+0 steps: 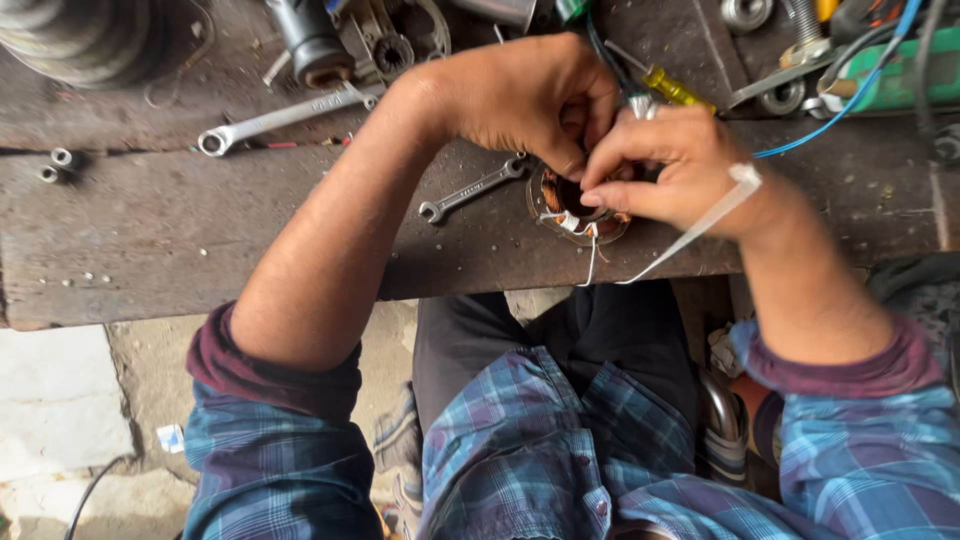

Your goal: The person sits on the floor and winds a white insulated wire around a copper motor stator core. They repeatedly thread the wire through slots in the stator and pull it taut to build up the winding.

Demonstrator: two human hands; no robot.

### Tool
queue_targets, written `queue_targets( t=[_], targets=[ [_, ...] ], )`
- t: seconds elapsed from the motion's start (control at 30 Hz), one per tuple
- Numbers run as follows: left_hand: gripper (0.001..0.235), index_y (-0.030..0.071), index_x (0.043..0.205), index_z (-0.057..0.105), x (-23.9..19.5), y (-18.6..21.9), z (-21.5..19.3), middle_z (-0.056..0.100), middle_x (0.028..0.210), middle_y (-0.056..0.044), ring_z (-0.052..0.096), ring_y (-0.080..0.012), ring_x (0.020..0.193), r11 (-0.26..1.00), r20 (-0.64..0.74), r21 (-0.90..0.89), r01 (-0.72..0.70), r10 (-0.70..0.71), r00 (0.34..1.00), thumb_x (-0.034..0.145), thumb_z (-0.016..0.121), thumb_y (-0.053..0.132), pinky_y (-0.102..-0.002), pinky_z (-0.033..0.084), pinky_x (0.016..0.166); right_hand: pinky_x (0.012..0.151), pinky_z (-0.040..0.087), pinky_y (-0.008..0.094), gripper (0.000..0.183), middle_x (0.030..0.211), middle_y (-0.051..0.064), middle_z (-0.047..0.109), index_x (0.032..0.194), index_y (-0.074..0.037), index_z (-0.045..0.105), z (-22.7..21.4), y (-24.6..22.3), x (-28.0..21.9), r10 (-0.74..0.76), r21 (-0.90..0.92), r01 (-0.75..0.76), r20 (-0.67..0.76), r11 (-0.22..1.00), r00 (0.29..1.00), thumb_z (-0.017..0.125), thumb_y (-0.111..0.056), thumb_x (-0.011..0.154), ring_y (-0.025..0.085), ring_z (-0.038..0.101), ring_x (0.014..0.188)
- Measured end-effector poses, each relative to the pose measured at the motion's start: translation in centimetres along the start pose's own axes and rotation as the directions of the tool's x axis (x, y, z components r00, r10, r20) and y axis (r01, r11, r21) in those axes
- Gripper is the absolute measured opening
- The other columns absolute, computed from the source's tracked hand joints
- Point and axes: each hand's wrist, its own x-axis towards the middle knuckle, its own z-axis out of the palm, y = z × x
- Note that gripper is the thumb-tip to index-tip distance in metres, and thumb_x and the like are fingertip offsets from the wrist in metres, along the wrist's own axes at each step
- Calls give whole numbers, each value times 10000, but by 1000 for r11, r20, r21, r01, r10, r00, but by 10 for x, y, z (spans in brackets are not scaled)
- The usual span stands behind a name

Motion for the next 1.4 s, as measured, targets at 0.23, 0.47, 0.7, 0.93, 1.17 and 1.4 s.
queue_targets(
  t=[0.23, 0.47, 0.7, 0.93, 1.17, 1.4],
  targets=[
    [200, 77, 941, 814, 2, 5, 9, 710, 694, -2, 591, -72, 583, 1000, 51, 24, 7, -9, 999, 784, 900, 165, -245, 473, 523, 783, 526, 296, 357, 1011, 70, 706, 1132, -8, 647, 32, -25, -35, -104, -187, 52, -280, 981, 954, 870, -44, 855, 161, 640, 887],
    [177, 72, 932, 811, 7, 4, 15, 767, 767, -5, 682, -76, 655, 998, 59, 18, -68, 67, 996, 793, 888, 151, -249, 540, 624, 987, 551, 281, 574, 1356, 116, 617, 1470, -34, 496, 66, -25, -63, 46, 190, 68, -539, 979, 841, 790, -22, 977, 161, 645, 1151],
    [228, 53, 886, 789, 9, 5, 21, 764, 794, -26, 694, -107, 704, 989, 10, 70, -132, 131, 991, 751, 918, 183, -268, 556, 645, 1015, 539, 283, 457, 1372, 148, 647, 1424, 5, 531, 101, -18, -83, 190, 348, 78, -671, 934, 717, 723, -24, 1011, 166, 640, 1176],
    [199, 138, 850, 805, 8, 11, 29, 760, 740, -8, 722, -140, 671, 962, -14, 270, 39, -36, 999, 723, 904, 256, -307, 545, 633, 816, 448, 273, 142, 1072, 157, 679, 1145, 56, 714, 94, -23, -63, 276, 189, -203, -724, 961, 632, 660, -9, 1031, 160, 564, 885],
    [153, 118, 830, 807, 13, 0, 35, 757, 750, -42, 732, -189, 694, 933, -107, 350, -81, 126, 986, 755, 886, 225, -330, 558, 641, 1075, 497, 295, 156, 1314, 163, 674, 1226, 26, 695, 108, -28, -61, -64, -135, -56, -747, 989, 662, 676, -56, 1095, 190, 619, 1215],
    [154, 135, 837, 815, 6, 16, 30, 758, 736, -30, 736, -165, 678, 951, -62, 310, -8, 29, 998, 758, 884, 246, -324, 572, 648, 939, 522, 282, 200, 1254, 123, 626, 1153, 26, 668, 118, -31, -76, 16, -25, -58, -781, 998, 625, 744, -80, 1001, 153, 603, 1059]
  ],
)
